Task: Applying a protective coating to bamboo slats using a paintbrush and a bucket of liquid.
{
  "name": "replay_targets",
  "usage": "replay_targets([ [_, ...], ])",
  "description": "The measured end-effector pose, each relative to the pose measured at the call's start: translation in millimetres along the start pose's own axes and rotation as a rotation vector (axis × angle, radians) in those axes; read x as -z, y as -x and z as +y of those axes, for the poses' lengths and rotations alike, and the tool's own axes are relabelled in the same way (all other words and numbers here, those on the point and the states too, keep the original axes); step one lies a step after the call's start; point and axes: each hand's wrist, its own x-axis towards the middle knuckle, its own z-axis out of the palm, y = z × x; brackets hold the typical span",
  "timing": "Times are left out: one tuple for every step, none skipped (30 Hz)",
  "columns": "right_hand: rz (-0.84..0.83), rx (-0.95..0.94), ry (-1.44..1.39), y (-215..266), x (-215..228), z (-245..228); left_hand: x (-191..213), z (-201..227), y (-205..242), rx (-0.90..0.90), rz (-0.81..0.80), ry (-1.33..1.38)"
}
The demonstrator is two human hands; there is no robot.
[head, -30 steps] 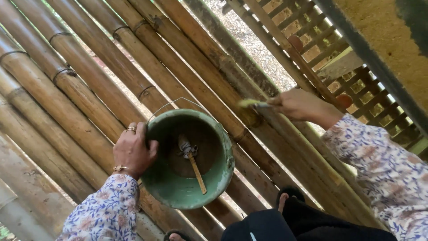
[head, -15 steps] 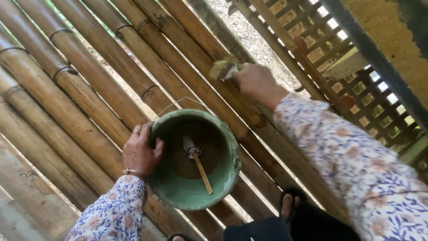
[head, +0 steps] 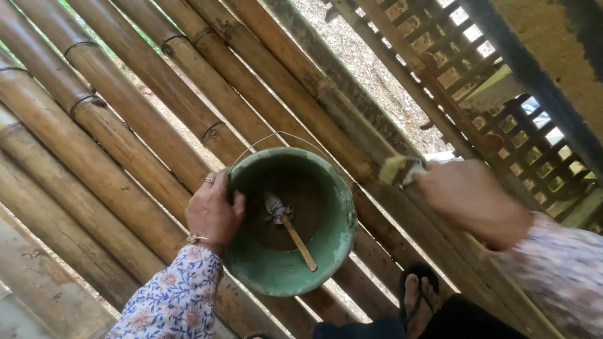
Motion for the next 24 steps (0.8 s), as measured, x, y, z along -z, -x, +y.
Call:
replay_targets([
  [0.001,0.002,-0.002,17,7,0,-2,0,-1,0.000,0.000,-0.003],
  [0.066,0.016,0.032,33,16,1,-4,-1,-2,-0.009,0.006,0.008],
  [0.131,0.030,0.067,49,25,2,-5,-1,-3,-0.018,0.012,0.018],
  [0.135,0.034,0.065,45,13,-9,-4,0,-4,-0.016,0.015,0.014],
  [0.360,0.265,-0.007,41,2,-19,-4,1,-5,-0.005,-0.003,0.008],
  [0.593,0.488,-0.082,37,-10,-29,-3,3,-6,0.005,-0.019,0.003],
  [0.598,0.490,-0.082,28,-8,-52,-3,5,-7,0.006,-0.014,0.001],
  [0.467,0.481,-0.016,19,-5,-75,-4,6,-8,0.027,-0.042,-0.023],
  [0.335,0.470,0.050,10,-3,-98,-4,7,-9,0.049,-0.068,-0.046],
  [0.340,0.470,0.052,-9,-14,-114,-4,9,-8,0.050,-0.063,-0.046],
  [0.353,0.492,0.104,-27,-24,-130,-4,11,-8,0.056,-0.074,-0.038],
  [0.368,0.508,0.157,-47,-33,-145,-4,13,-10,0.059,-0.083,-0.027],
  [0.374,0.504,0.161,-43,-31,-138,-4,14,-11,0.057,-0.076,-0.024],
  [0.358,0.531,0.154,-38,-29,-133,-4,15,-12,0.044,-0.066,-0.013],
  [0.343,0.557,0.147,-34,-27,-127,-3,15,-13,0.032,-0.057,-0.002],
  [0.348,0.564,0.157,-20,-24,-114,-2,13,-12,0.042,-0.049,-0.001],
  [0.395,0.546,0.096,-6,-20,-101,-2,12,-12,0.033,-0.051,-0.006],
  [0.442,0.522,0.030,8,-17,-87,-2,11,-13,0.017,-0.053,-0.010],
  [0.446,0.523,0.036,10,-13,-80,-2,7,-18,0.019,-0.047,-0.008],
  [0.333,0.519,0.081,12,-10,-74,-2,1,-21,0.029,-0.016,-0.007],
  [0.219,0.513,0.127,14,-7,-68,-1,-5,-25,0.039,0.014,-0.005],
  [0.220,0.518,0.132,15,-9,-64,2,-8,-27,0.046,0.015,-0.006],
  [0.344,0.539,0.074,15,-11,-60,5,-12,-30,0.050,0.014,-0.018],
  [0.470,0.560,0.017,16,-13,-57,9,-16,-33,0.055,0.016,-0.032],
])
